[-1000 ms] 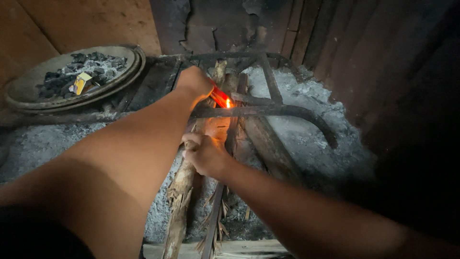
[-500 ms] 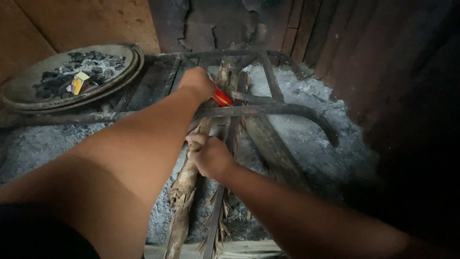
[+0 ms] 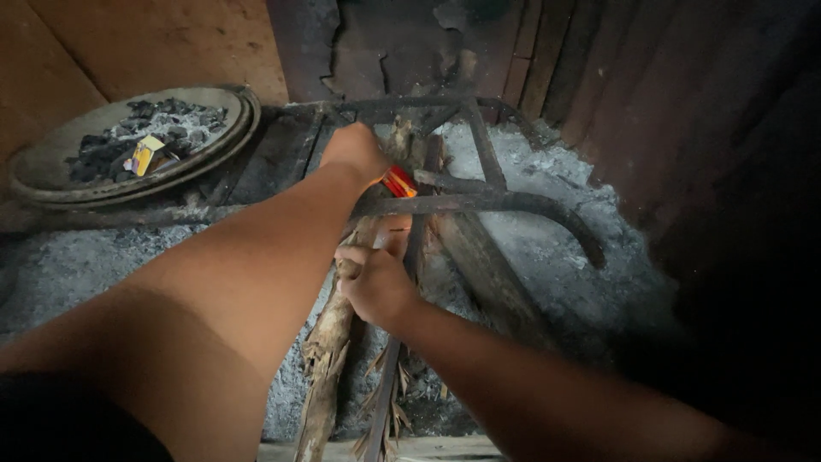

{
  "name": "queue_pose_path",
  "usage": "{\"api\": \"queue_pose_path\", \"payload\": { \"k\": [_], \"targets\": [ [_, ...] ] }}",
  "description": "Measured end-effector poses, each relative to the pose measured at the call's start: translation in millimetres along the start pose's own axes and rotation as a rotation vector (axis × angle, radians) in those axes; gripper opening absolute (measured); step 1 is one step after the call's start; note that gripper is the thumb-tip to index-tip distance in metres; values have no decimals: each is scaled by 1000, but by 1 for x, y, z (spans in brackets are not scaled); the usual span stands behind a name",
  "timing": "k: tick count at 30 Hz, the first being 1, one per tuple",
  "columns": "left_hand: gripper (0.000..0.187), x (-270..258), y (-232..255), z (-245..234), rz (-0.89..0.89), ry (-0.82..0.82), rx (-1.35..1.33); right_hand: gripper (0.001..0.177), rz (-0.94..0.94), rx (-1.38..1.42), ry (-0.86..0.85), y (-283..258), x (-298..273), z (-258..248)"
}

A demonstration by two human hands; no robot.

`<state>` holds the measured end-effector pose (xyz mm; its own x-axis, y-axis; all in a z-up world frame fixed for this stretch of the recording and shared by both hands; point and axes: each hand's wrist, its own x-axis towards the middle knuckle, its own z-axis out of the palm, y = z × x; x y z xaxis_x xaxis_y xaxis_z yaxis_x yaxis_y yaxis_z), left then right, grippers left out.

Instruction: Start a fire using matches and organic kindling (bark and sticks) in an outdoor stove.

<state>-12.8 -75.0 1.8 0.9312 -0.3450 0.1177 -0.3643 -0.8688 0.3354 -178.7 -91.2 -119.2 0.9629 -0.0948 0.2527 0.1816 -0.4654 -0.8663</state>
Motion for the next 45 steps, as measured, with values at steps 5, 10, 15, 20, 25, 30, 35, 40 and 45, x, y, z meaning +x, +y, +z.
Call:
{"api": "queue_pose_path", "payload": {
  "k": [5, 10, 15, 20, 25, 30, 35, 40, 45],
  "targets": [
    [31, 9, 0, 7, 16, 84, -47, 46, 88, 89, -66, -11, -2, -5],
    [25, 26, -1, 17, 41, 25, 18, 49, 43, -3, -48, -11, -2, -8],
    [37, 15, 11, 6, -6, -4, 19, 56, 329, 34, -170, -37, -2, -20],
    [50, 9, 7, 0, 28, 29, -80, 54, 248, 98, -150, -31, -4, -19],
    [61, -3, 13, -13, -22, -4, -143, 53, 198, 304, -179, -15, -2, -13],
    [59, 6, 5, -2, 36, 49, -197, 54, 317, 311, -187, -30, -3, -19],
    [56, 3, 6, 0, 43, 37, -228, 52, 303, 256, -185, -23, -1, -17],
    [57, 0, 7, -3, 54, 34, -205, 51, 262, 174, -182, -29, -3, -21],
    [53, 11, 1, 5, 73, 48, -185, 52, 317, 226, -194, -31, -2, -21]
  ]
}}
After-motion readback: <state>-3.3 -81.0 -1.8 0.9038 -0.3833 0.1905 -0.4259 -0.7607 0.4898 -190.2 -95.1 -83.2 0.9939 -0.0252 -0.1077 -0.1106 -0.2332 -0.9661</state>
